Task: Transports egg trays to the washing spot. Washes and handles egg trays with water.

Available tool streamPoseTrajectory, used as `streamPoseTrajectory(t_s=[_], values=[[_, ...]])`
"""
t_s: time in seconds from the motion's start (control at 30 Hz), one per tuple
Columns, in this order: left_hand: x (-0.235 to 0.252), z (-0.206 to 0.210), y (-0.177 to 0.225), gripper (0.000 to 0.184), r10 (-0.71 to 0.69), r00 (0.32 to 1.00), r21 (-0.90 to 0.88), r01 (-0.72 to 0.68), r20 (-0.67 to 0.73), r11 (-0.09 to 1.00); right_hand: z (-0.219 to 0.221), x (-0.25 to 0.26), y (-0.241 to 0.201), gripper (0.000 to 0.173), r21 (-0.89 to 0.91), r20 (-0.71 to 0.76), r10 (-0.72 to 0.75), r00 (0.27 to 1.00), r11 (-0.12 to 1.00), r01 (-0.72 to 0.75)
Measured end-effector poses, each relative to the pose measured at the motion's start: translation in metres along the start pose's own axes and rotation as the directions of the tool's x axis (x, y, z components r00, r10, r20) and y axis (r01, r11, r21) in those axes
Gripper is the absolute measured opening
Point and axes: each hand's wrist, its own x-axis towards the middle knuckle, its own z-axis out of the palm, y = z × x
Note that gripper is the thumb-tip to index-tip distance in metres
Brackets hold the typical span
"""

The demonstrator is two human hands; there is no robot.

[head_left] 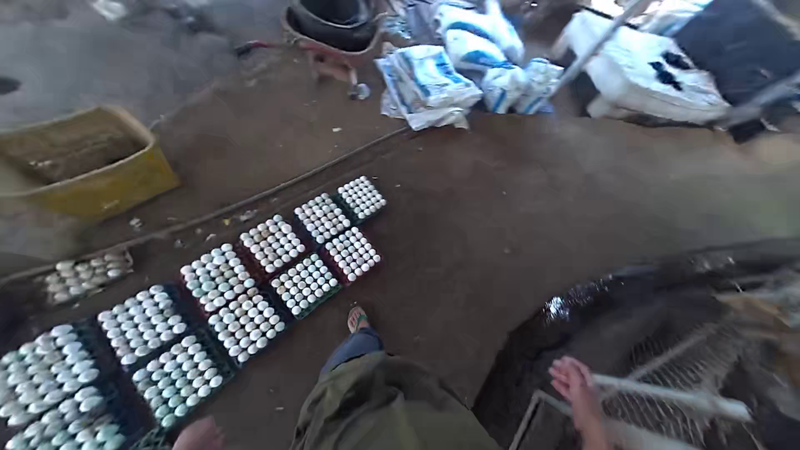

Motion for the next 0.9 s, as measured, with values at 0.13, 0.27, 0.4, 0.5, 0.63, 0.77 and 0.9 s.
streamPoseTrajectory(t_s=[0.13,0.27,0.4,0.5,0.63,0.77,0.9], values=[[0.001,0.054,0.218,0.047,0.287,0.952,0.17,-0.302,0.107,0.938,0.099,0.054,-0.002,0.044,-0.308,0.226,0.312,0.923,0.922,-0.236],[-0.025,0.083,0.424,0.046,0.562,0.801,0.222,-0.598,0.206,0.771,0.18,0.121,-0.069,0.043,-0.445,0.3,0.395,0.868,0.863,-0.239],[0.003,0.128,0.569,0.04,0.63,0.753,0.178,-0.657,0.188,0.733,0.288,0.234,-0.157,0.038,-0.564,0.372,0.35,0.86,0.821,-0.09],[0.082,0.183,0.64,0.039,0.567,0.812,0.032,-0.576,0.139,0.817,0.424,0.339,-0.211,0.035,-0.646,0.452,0.35,0.821,0.763,0.03],[0.226,0.29,0.7,0.043,0.34,0.932,-0.299,-0.292,0.122,0.908,0.665,0.484,-0.248,0.037,-0.698,0.603,0.369,0.707,0.674,0.244],[0.373,0.396,0.742,0.056,0.215,0.934,-0.241,-0.147,0.286,0.959,0.882,0.59,-0.232,0.04,-0.694,0.619,0.383,0.686,0.675,0.25],[0.479,0.464,0.786,0.06,0.186,0.961,-0.121,-0.164,0.206,0.979,1.021,0.653,-0.19,0.041,-0.637,0.617,0.322,0.719,0.74,0.216]])
